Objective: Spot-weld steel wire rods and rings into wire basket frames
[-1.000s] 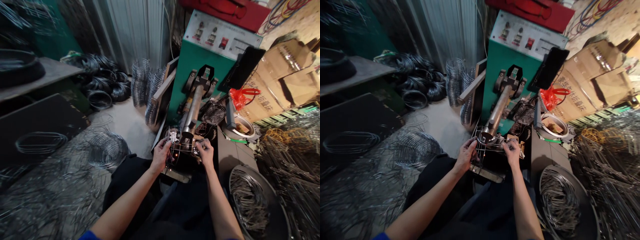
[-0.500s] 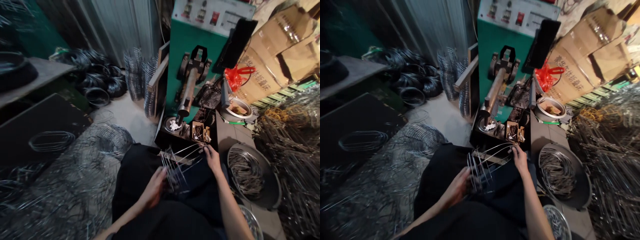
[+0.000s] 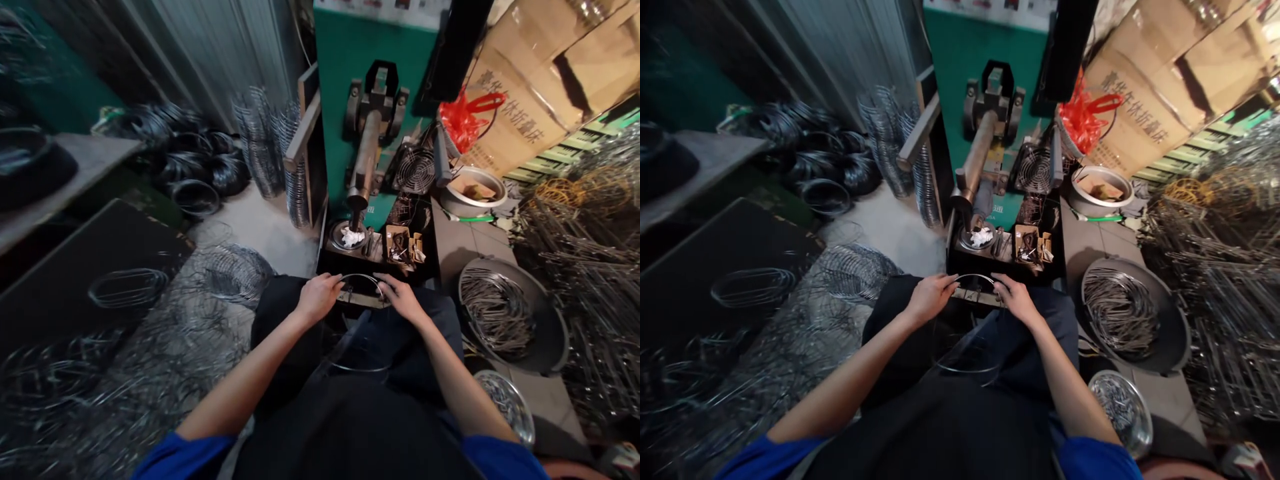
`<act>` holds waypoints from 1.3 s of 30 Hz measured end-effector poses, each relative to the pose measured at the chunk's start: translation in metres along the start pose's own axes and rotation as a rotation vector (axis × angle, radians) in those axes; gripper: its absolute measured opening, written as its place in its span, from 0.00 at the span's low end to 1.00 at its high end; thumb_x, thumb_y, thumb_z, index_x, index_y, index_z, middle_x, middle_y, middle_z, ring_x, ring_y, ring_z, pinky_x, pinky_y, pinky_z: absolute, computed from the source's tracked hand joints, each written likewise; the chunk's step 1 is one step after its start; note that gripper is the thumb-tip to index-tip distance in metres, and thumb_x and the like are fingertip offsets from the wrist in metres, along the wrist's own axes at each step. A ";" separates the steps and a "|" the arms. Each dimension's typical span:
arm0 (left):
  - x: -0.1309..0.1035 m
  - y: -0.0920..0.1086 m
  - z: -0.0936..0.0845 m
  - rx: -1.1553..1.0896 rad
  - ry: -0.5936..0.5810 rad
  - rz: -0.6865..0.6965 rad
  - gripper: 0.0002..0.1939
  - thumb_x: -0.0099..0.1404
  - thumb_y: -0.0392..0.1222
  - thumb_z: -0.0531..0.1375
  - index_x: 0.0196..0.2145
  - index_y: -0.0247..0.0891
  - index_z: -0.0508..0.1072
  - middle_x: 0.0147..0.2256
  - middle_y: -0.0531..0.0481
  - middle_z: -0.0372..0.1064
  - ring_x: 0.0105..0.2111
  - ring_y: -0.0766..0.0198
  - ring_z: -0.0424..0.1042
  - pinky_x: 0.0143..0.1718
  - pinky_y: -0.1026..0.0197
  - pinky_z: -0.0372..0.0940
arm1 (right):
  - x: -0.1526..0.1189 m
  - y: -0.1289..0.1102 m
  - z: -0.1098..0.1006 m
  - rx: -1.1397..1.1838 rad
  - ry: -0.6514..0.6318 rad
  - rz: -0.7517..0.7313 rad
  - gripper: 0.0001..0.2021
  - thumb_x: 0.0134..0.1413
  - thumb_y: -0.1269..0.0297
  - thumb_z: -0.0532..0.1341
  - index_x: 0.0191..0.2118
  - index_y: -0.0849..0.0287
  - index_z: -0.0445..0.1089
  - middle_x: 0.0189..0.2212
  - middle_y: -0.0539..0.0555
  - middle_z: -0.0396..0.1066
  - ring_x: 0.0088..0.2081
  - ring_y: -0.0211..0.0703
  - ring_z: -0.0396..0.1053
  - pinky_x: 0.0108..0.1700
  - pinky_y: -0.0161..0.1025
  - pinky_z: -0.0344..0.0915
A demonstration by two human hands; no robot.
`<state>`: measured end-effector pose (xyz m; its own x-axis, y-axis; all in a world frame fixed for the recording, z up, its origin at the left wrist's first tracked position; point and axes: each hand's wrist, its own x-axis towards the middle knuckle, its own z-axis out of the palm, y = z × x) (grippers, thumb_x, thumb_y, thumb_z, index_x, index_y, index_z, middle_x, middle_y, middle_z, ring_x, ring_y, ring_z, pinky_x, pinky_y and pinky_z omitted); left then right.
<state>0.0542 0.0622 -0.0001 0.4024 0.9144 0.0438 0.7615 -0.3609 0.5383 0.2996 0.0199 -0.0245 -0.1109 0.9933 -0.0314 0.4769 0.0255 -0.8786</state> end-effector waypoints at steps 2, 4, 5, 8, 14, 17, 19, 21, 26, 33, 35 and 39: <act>0.004 -0.008 -0.001 -0.018 -0.002 0.018 0.13 0.70 0.41 0.59 0.48 0.38 0.80 0.40 0.41 0.79 0.39 0.53 0.78 0.41 0.56 0.71 | -0.005 0.006 0.000 0.007 0.080 -0.003 0.23 0.67 0.51 0.53 0.56 0.61 0.72 0.30 0.53 0.74 0.27 0.41 0.73 0.34 0.37 0.71; 0.015 -0.014 -0.003 -0.060 0.001 0.048 0.11 0.68 0.38 0.60 0.45 0.38 0.81 0.39 0.43 0.80 0.39 0.54 0.79 0.43 0.58 0.71 | 0.000 0.005 -0.001 -0.046 0.135 -0.052 0.21 0.68 0.53 0.54 0.54 0.59 0.74 0.34 0.55 0.76 0.30 0.43 0.74 0.38 0.39 0.73; 0.020 -0.015 -0.004 -0.074 0.003 0.059 0.11 0.68 0.36 0.60 0.45 0.39 0.81 0.39 0.44 0.80 0.39 0.55 0.79 0.44 0.59 0.70 | 0.005 0.002 -0.002 -0.081 0.156 -0.093 0.19 0.68 0.55 0.54 0.53 0.59 0.75 0.36 0.56 0.77 0.33 0.45 0.75 0.41 0.41 0.73; 0.034 -0.015 -0.005 -0.097 0.027 0.088 0.11 0.66 0.33 0.61 0.44 0.37 0.80 0.39 0.45 0.80 0.39 0.56 0.79 0.43 0.59 0.70 | 0.022 -0.004 -0.006 -0.182 0.189 -0.218 0.17 0.68 0.60 0.54 0.52 0.58 0.76 0.43 0.58 0.78 0.45 0.50 0.76 0.51 0.44 0.70; 0.044 -0.012 -0.007 -0.102 0.120 0.161 0.10 0.66 0.32 0.60 0.43 0.36 0.80 0.38 0.44 0.80 0.37 0.57 0.78 0.42 0.59 0.69 | 0.039 -0.010 -0.012 -0.440 0.175 -0.192 0.16 0.68 0.66 0.54 0.56 0.58 0.74 0.46 0.61 0.77 0.45 0.51 0.76 0.50 0.41 0.70; 0.050 -0.012 -0.015 -0.093 0.153 0.194 0.07 0.67 0.32 0.60 0.39 0.36 0.79 0.33 0.45 0.78 0.33 0.59 0.76 0.38 0.61 0.67 | 0.047 -0.022 -0.016 -0.564 0.131 -0.158 0.16 0.68 0.68 0.55 0.57 0.57 0.73 0.45 0.61 0.78 0.43 0.52 0.77 0.47 0.40 0.70; 0.055 -0.012 -0.022 -0.087 0.169 0.209 0.06 0.67 0.33 0.60 0.34 0.36 0.78 0.28 0.48 0.75 0.29 0.61 0.74 0.34 0.63 0.64 | 0.053 -0.032 -0.020 -0.567 0.110 -0.184 0.16 0.68 0.68 0.56 0.56 0.58 0.74 0.43 0.60 0.78 0.43 0.53 0.77 0.46 0.40 0.70; 0.058 -0.012 -0.031 -0.085 0.189 0.218 0.07 0.67 0.34 0.60 0.30 0.37 0.76 0.25 0.50 0.72 0.27 0.63 0.72 0.32 0.64 0.62 | 0.059 -0.042 -0.023 -0.515 0.101 -0.222 0.15 0.68 0.68 0.56 0.54 0.58 0.75 0.42 0.60 0.79 0.44 0.53 0.77 0.46 0.39 0.70; 0.066 -0.012 -0.048 -0.076 0.220 0.251 0.10 0.68 0.36 0.58 0.28 0.37 0.72 0.24 0.51 0.69 0.26 0.64 0.68 0.31 0.64 0.59 | 0.071 -0.059 -0.028 -0.408 0.109 -0.247 0.15 0.67 0.68 0.56 0.53 0.57 0.76 0.44 0.59 0.79 0.46 0.52 0.77 0.48 0.41 0.70; 0.074 -0.013 -0.057 0.017 0.231 0.302 0.10 0.69 0.35 0.56 0.30 0.36 0.72 0.28 0.47 0.70 0.29 0.61 0.70 0.33 0.62 0.59 | 0.081 -0.072 -0.030 -0.466 0.123 -0.260 0.17 0.66 0.69 0.55 0.55 0.58 0.75 0.42 0.60 0.79 0.43 0.51 0.77 0.47 0.40 0.70; 0.075 -0.014 -0.058 0.028 0.235 0.309 0.10 0.69 0.35 0.55 0.29 0.36 0.72 0.27 0.47 0.70 0.29 0.61 0.69 0.33 0.62 0.59 | 0.083 -0.076 -0.032 -0.474 0.115 -0.276 0.17 0.66 0.70 0.55 0.54 0.58 0.76 0.41 0.60 0.79 0.42 0.51 0.77 0.46 0.40 0.69; 0.076 -0.013 -0.060 0.041 0.227 0.308 0.11 0.69 0.34 0.55 0.28 0.37 0.70 0.27 0.47 0.69 0.29 0.62 0.69 0.33 0.62 0.59 | 0.087 -0.082 -0.036 -0.481 0.103 -0.292 0.16 0.65 0.71 0.56 0.53 0.59 0.77 0.38 0.59 0.79 0.38 0.49 0.77 0.44 0.38 0.68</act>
<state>0.0442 0.1476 0.0467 0.4958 0.7779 0.3861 0.6441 -0.6276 0.4374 0.2825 0.1081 0.0621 -0.2235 0.9426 0.2482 0.7852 0.3250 -0.5270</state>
